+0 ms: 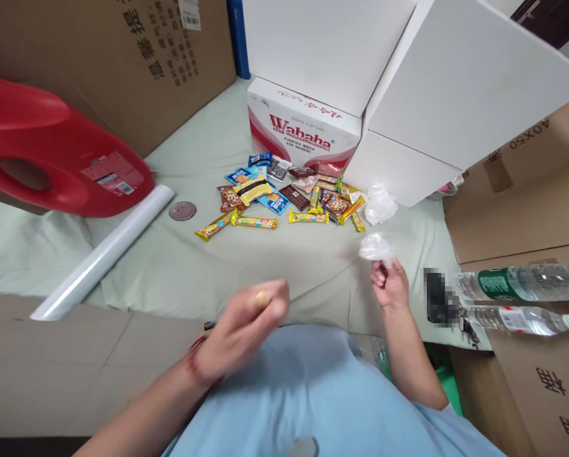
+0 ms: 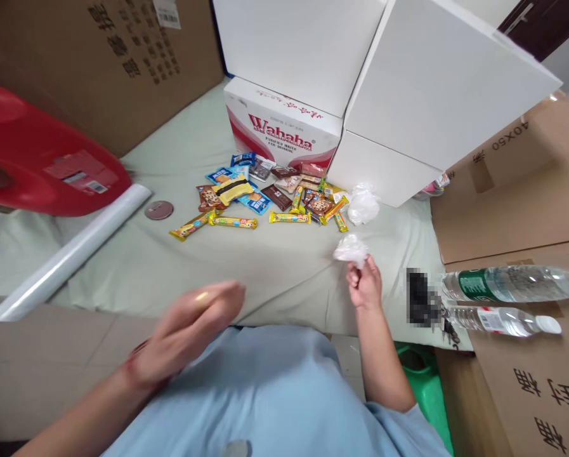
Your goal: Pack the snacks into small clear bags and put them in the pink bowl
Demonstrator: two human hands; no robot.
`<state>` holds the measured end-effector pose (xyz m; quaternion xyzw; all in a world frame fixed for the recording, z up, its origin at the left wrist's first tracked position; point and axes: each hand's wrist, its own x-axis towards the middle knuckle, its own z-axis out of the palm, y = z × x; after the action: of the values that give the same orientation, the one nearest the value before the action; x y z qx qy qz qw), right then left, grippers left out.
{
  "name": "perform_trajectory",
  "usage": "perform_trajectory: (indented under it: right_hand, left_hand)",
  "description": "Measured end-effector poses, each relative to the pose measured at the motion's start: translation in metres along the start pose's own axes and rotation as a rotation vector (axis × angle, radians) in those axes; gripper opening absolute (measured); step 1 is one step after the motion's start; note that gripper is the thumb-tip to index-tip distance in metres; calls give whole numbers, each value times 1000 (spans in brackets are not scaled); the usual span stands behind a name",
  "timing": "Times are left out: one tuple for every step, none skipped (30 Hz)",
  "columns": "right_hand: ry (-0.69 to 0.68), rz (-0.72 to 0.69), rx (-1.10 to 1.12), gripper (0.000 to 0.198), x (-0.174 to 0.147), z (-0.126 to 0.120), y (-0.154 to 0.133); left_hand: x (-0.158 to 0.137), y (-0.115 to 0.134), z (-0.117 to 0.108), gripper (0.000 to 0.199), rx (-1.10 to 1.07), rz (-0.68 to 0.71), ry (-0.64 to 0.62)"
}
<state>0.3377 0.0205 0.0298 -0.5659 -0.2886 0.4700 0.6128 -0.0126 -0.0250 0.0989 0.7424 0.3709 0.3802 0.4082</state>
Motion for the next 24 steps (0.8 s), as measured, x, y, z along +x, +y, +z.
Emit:
perform_trajectory:
  right_hand:
    - [-40, 72, 6, 42, -14, 13, 8]
    - [-76, 132, 4, 42, -27, 26, 15]
    - [-112, 169, -13, 41, -38, 39, 21]
    - [-153, 175, -48, 40, -47, 50, 25]
    - [-203, 150, -106, 38, -54, 60, 27]
    - [-259, 98, -187, 37, -60, 69, 28]
    - [-316, 24, -282, 35, -64, 75, 27]
    - [-373, -58, -378, 33, -67, 79, 26]
    - [-422, -137, -461, 30, -68, 81, 24]
    - [-459, -201, -521, 28, -68, 82, 23]
    - [-479, -246, -555, 25, -67, 82, 22]
    - [-483, -268, -566, 24, -65, 81, 22]
    - [-475, -265, -561, 23, -62, 80, 22]
    - [-457, -241, -545, 23, -59, 78, 23]
    - [-429, -208, -519, 23, -57, 77, 25]
    - [-401, -168, -486, 24, -55, 75, 27]
    - [-381, -124, -450, 26, -53, 75, 28]
    - [-378, -77, -419, 27, -53, 76, 30]
    - [-394, -31, -397, 29, -53, 77, 32]
    - [-428, 7, -388, 31, -53, 81, 34]
    - [-471, 34, -389, 33, -54, 85, 35]
    - [-517, 48, -398, 35, -56, 90, 37]
    - [-554, 51, -406, 37, -57, 95, 39]
    - [-576, 50, -408, 38, -58, 101, 42]
  left_hand:
    - [15, -15, 12, 52, -121, -106, -1]
    - [27, -28, 24, 52, -206, -181, 8]
    - [35, -40, 36, 51, -272, -242, 37]
    - [40, -50, 47, 50, -332, -322, 37]
    - [41, -58, 56, 52, -400, -395, 58]
    - [41, -63, 64, 52, -439, -447, 104]
    - [40, -67, 69, 52, -454, -474, 135]
    - [39, -70, 72, 50, -446, -476, 156]
    - [37, -72, 73, 48, -415, -459, 159]
    - [35, -74, 73, 44, -379, -433, 147]
    - [33, -76, 72, 40, -354, -416, 138]
    - [31, -79, 71, 38, -348, -414, 142]
    - [29, -83, 69, 36, -362, -429, 165]
    - [27, -87, 66, 36, -388, -454, 207]
    - [25, -91, 64, 37, -413, -478, 266]
    - [22, -95, 62, 37, -423, -496, 329]
    - [20, -98, 60, 37, -414, -502, 380]
    - [17, -101, 59, 36, -385, -495, 410]
    - [16, -103, 59, 33, -341, -479, 423]
    - [15, -104, 59, 30, -287, -456, 426]
    - [14, -104, 60, 27, -229, -431, 420]
    - [14, -103, 61, 24, -178, -408, 416]
    - [15, -102, 63, 22, -149, -394, 421]
    - [16, -102, 64, 21, -152, -396, 431]
